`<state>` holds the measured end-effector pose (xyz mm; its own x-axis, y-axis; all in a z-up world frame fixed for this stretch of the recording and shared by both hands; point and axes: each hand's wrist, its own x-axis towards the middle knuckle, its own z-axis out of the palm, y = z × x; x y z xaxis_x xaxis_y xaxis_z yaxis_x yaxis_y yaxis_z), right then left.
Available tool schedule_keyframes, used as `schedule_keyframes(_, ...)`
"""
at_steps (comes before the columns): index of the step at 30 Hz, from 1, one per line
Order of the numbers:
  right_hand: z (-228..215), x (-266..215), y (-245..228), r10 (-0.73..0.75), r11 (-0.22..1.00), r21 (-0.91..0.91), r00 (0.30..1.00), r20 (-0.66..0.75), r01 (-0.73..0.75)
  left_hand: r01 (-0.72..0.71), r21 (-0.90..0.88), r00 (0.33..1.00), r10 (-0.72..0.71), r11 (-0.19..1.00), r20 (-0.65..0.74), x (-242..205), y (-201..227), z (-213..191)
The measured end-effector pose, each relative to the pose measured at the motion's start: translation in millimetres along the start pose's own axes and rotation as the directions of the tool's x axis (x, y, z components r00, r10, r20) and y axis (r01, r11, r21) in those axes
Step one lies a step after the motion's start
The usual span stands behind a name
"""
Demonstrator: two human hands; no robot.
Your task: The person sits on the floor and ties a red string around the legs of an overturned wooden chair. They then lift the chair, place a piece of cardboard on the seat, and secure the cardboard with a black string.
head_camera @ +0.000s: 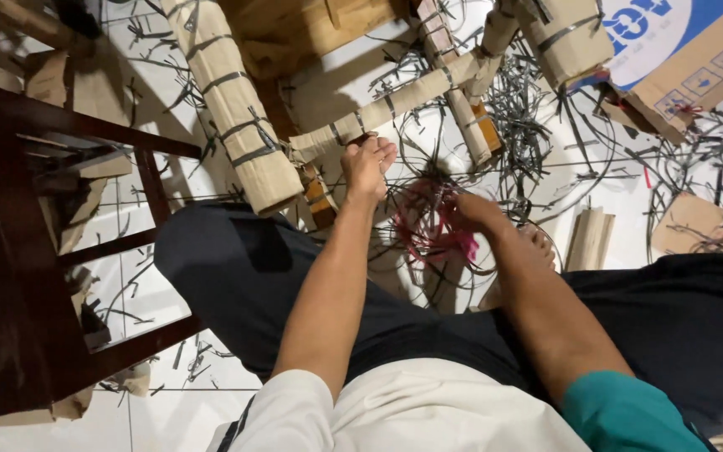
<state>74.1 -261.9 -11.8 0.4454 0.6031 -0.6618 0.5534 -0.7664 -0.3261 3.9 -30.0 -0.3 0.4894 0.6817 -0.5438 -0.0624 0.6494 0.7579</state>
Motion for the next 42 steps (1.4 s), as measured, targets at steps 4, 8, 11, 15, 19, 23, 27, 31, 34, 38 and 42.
schedule_keyframes(4, -68.6, -30.8, -1.6, -0.031, 0.994, 0.108, 0.999, 0.024, 0.028, -0.125, 0.237, 0.986, 0.147, 0.964, -0.079, -6.8, 8.3, 5.4)
schedule_keyframes(8, -103.7, -58.6, -33.6, -0.150, 0.871, 0.396, 0.926, -0.347, 0.289, -0.194, 0.655, 0.952, 0.301, 0.730, -0.053, -45.8, 27.3, 9.3)
schedule_keyframes(11, -93.9, -46.5, -58.4, -0.130, 0.770, 0.456, 0.808, -0.574, 0.447, -0.195, 0.684, 0.937, 0.340, 0.703, -0.082, -71.8, 38.1, 12.7)
schedule_keyframes(15, -63.6, -16.8, -63.8, -0.142, 0.804, 0.391, 0.783, -0.605, 0.448, -0.201, 0.681, 0.929, 0.357, 0.704, -0.095, -57.2, 26.7, 0.7)
schedule_keyframes(19, -76.5, -42.8, -104.9, -0.195, 0.826, 0.285, 0.721, -0.665, 0.487, -0.198, 0.697, 0.937, 0.341, 0.689, -0.071, -69.0, 32.7, 1.3)
schedule_keyframes(23, -74.0, -36.1, -117.6, -0.231, 0.798, 0.255, 0.668, -0.708, 0.545, -0.185, 0.700, 0.940, 0.332, 0.689, -0.078, -69.6, 28.9, 2.4)
schedule_keyframes(27, 16.9, 50.0, -115.8, -0.296, 0.771, 0.220, 0.643, -0.706, 0.597, -0.190, 0.706, 0.946, 0.320, 0.682, -0.055, -78.0, 37.4, 3.9)
schedule_keyframes(31, 41.7, 137.7, -55.2, -0.272, 0.781, 0.198, 0.608, -0.746, 0.592, -0.205, 0.724, 0.944, 0.329, 0.659, -0.032, -76.5, 35.4, 6.9)
schedule_keyframes(34, 10.6, 87.2, -77.0, -0.272, 0.799, 0.196, 0.633, -0.725, 0.568, -0.207, 0.738, 0.940, 0.340, 0.642, -0.032, -71.5, 28.1, 7.4)
schedule_keyframes(38, 22.6, 76.1, -69.2, -0.212, 0.726, 0.358, 0.687, -0.695, 0.587, -0.223, 0.701, 0.951, 0.311, 0.677, 0.002, -70.2, 9.9, 10.0)
schedule_keyframes(42, -13.4, -4.1, -80.0, -0.171, 0.701, 0.398, 0.680, -0.713, 0.592, -0.240, 0.557, 0.968, 0.239, 0.795, 0.076, -89.7, 16.8, 28.6)
